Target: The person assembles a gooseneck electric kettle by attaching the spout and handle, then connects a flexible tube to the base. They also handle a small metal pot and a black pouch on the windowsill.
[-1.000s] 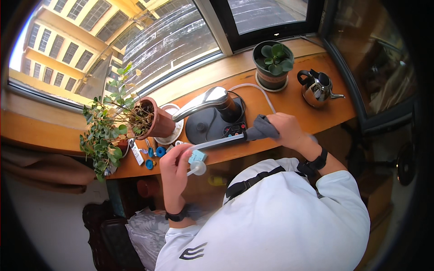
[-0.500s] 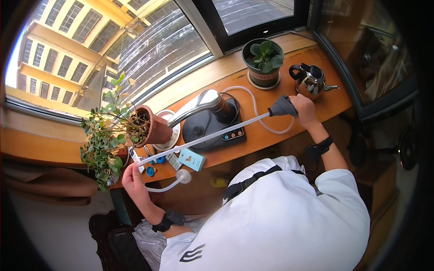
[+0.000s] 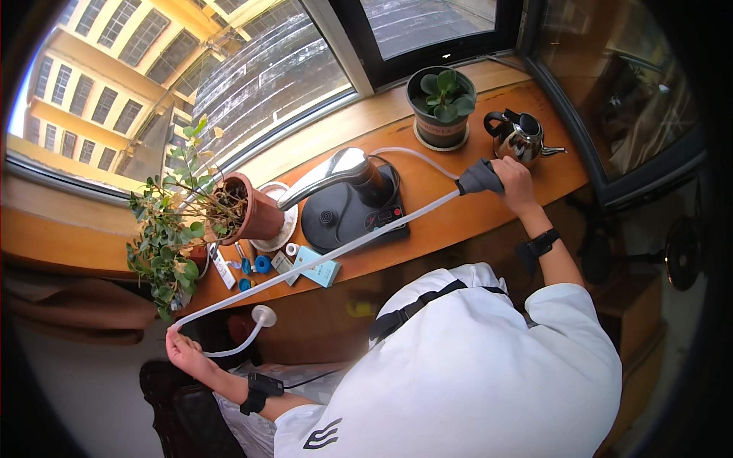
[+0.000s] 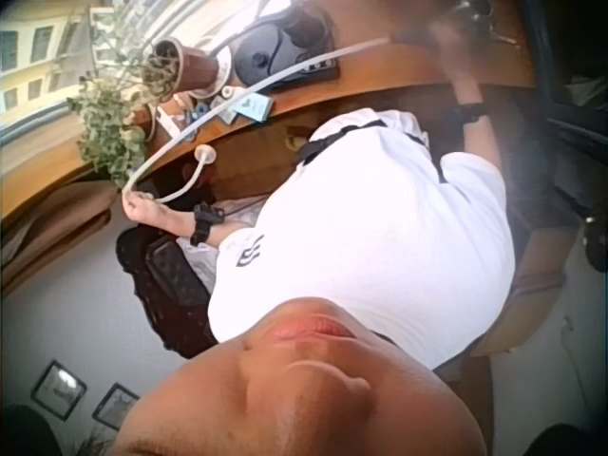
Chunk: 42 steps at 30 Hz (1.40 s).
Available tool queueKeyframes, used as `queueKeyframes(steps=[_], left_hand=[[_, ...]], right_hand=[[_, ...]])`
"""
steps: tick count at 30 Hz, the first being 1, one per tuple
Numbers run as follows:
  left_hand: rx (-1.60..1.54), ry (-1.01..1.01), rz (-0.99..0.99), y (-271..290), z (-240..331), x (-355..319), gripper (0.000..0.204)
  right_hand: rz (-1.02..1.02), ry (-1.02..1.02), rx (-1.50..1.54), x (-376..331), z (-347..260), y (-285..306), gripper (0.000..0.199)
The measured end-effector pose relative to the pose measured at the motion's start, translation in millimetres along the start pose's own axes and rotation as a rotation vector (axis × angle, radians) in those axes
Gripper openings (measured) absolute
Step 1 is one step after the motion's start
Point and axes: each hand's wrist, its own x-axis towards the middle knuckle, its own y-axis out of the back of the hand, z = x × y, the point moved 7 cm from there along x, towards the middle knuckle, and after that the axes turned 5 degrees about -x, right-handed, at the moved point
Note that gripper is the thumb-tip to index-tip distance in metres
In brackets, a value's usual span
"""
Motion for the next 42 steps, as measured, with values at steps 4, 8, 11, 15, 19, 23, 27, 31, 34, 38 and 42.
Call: queueKeyframes(steps=[4,8,11,15,19,23,27,31,34,38,42], left_hand=[[0.024,-0.026,0.111,21.6,3.9,-3.5,0.027],[0.174,-0.146,0.396,71.3,0.8,-6.6,0.028],[0.257,-0.054,0.209,57.8,-7.7,-19.1,0.023],[0.197,0.1,-0.173,-3.7,-13.1,-38.3,0.014],[0.167,0.167,-0.298,0.6,17.0,-69.8,0.012],[-0.192,0.186,-0.425,-22.1,56.5,-100.9,0.024],[-0.163,0.236,-0.841,-115.6,89.4,-144.6,0.023],[-0.078,0.073,-1.006,-156.8,115.1,-154.9,0.028],[0.171,0.106,-0.906,-137.8,93.9,-132.6,0.025],[0.24,0.173,-0.959,-125.7,42.8,-142.6,0.012],[0.389,0.144,-0.842,-120.0,-1.1,-135.8,0.005]], right_hand=[[-0.162,-0.198,0.169,0.8,23.7,-28.6,0.038],[-0.375,-0.509,0.739,-25.7,74.7,-60.4,0.047],[-0.26,-0.62,0.675,-23.3,81.4,-42.3,0.054],[-0.431,-0.442,-0.038,-17.3,27.8,-4.5,0.096],[-0.453,-0.083,0.039,27.5,-52.1,8.7,0.083],[-0.725,0.0,0.79,67.7,-158.5,27.6,0.068],[-0.923,0.363,1.27,71.8,-267.0,12.9,0.086],[-1.331,0.564,1.282,59.3,-320.7,2.4,0.041],[-1.101,0.483,1.306,79.9,-298.1,17.3,0.025],[-0.614,0.402,1.163,99.6,-233.3,42.3,0.031],[-0.188,0.228,0.924,101.5,-161.4,80.4,0.029]])
